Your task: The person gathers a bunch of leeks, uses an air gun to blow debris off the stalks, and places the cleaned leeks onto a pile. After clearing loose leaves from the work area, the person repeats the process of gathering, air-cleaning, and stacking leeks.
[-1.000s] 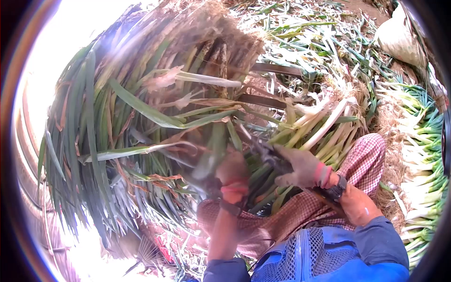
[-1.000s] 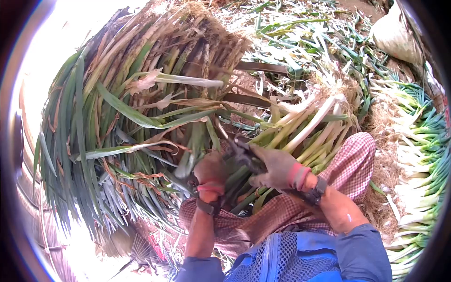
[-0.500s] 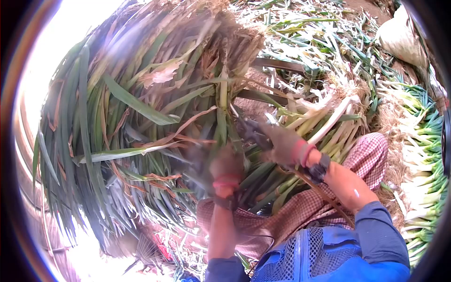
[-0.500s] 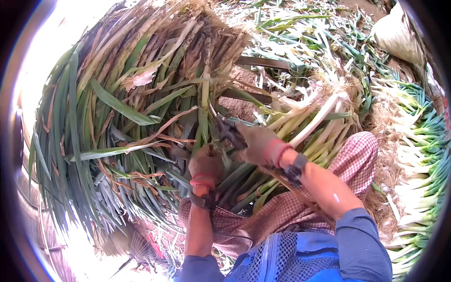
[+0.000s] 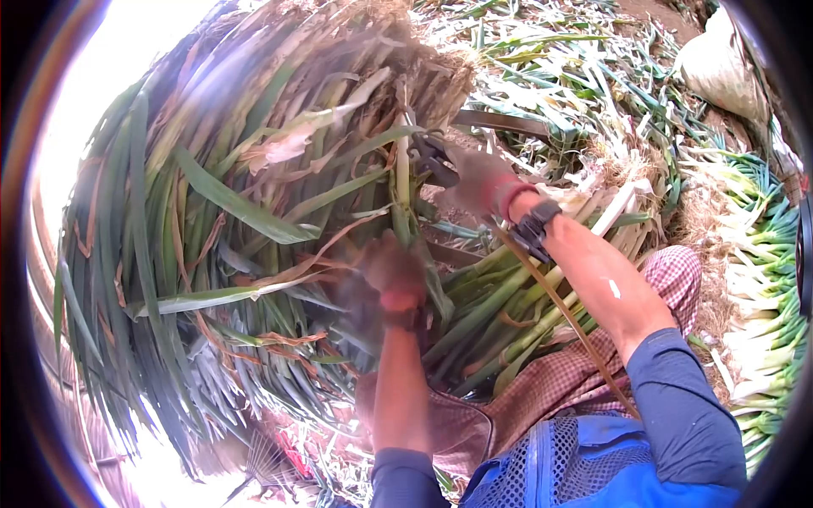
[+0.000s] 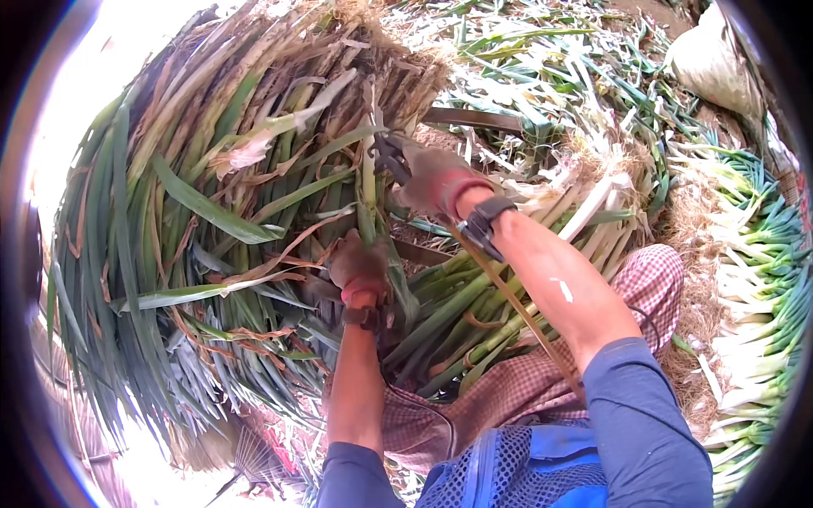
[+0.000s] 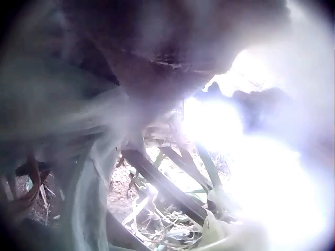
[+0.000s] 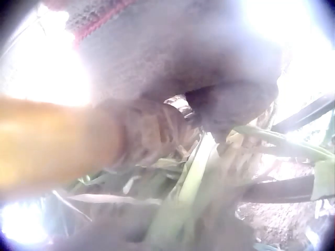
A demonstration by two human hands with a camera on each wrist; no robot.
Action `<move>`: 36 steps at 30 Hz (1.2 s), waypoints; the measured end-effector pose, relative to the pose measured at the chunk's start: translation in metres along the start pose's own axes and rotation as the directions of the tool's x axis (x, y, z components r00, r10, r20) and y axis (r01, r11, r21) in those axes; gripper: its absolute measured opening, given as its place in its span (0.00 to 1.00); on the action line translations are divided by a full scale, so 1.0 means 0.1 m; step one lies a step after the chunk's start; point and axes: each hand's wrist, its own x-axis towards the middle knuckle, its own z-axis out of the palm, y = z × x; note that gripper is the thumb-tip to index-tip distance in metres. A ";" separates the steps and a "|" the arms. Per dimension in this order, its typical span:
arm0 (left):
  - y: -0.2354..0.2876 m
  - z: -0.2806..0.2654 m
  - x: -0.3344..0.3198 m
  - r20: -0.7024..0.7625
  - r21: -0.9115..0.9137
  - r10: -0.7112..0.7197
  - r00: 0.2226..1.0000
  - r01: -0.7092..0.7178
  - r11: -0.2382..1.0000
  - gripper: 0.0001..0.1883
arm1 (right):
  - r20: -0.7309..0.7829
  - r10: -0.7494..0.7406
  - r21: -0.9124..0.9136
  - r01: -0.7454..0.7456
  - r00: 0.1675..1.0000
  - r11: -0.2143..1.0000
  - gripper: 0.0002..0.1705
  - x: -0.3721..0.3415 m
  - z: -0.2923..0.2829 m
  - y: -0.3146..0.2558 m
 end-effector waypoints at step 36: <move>0.00 0.09 0.10 0.280 -0.166 -0.064 0.958 0.114 0.979 0.25 | -0.004 0.105 0.095 -0.105 0.994 0.990 0.41 0.04 -0.07 0.12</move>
